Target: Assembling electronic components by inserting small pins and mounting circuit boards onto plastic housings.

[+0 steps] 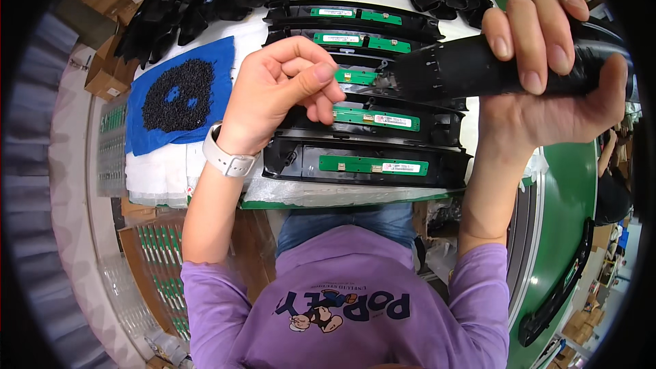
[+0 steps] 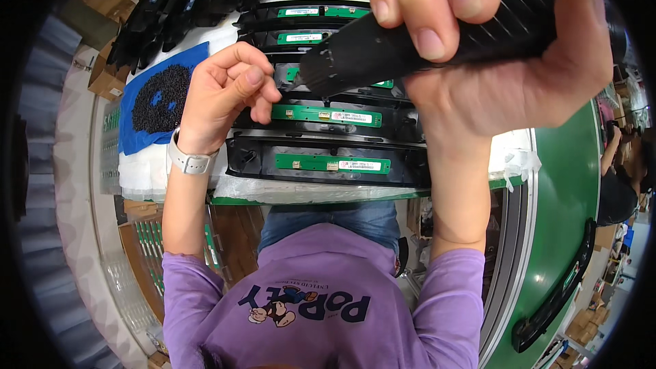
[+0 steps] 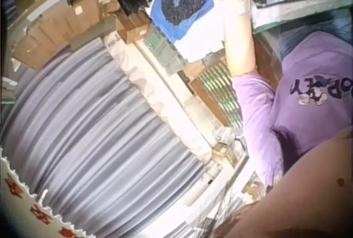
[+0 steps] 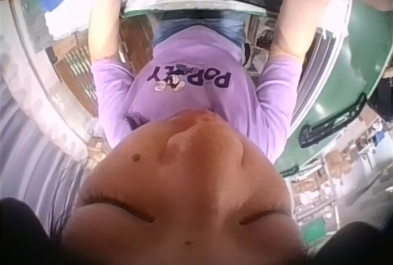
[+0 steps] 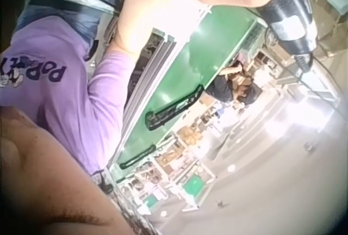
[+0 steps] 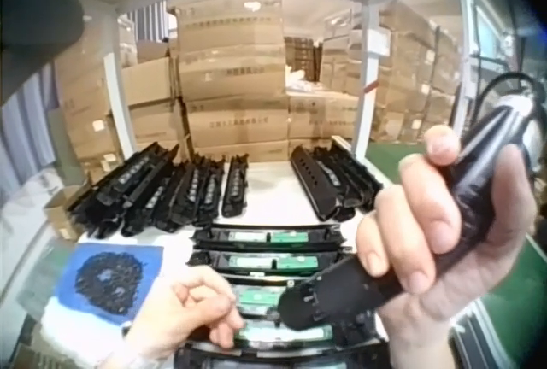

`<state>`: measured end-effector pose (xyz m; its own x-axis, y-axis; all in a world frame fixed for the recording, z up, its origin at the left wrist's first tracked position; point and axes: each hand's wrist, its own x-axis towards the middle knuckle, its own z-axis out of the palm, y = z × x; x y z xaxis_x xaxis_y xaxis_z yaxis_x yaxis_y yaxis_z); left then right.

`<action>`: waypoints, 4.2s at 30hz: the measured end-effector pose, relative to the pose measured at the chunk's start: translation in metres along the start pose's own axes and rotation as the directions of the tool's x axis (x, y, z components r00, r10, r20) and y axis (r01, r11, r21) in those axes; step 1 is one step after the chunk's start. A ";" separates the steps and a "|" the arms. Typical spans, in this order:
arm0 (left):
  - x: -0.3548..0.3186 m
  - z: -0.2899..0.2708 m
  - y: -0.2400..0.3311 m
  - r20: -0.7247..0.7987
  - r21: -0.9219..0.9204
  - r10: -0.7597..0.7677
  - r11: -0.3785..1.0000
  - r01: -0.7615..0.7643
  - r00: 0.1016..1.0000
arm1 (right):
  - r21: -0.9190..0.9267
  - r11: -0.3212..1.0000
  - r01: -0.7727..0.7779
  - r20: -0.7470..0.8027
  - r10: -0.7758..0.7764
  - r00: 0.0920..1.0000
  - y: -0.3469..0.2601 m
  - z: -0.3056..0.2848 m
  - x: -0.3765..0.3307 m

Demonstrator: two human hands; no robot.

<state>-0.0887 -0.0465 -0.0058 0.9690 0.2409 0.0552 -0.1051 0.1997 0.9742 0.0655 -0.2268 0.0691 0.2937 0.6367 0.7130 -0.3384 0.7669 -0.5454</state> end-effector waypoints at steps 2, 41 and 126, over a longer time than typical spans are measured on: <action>-0.003 -0.002 -0.001 0.016 -0.025 -0.019 1.000 0.019 1.000 | 0.300 0.952 0.055 -0.089 -0.029 0.996 0.020 0.014 -0.001; -0.004 0.010 -0.005 0.477 0.869 0.005 0.142 -0.473 0.879 | -0.481 0.741 -0.468 -0.400 0.290 0.869 0.033 0.015 -0.001; 0.001 0.009 -0.009 0.006 -0.065 0.000 0.998 0.000 1.000 | 0.038 0.982 0.184 -0.215 -0.171 0.962 0.022 -0.006 -0.007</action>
<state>-0.0846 -0.0563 -0.0127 0.9703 0.2352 0.0564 -0.1190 0.2611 0.9579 0.0613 -0.2138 0.0495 0.5323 0.4982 0.6845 -0.3125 0.8670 -0.3880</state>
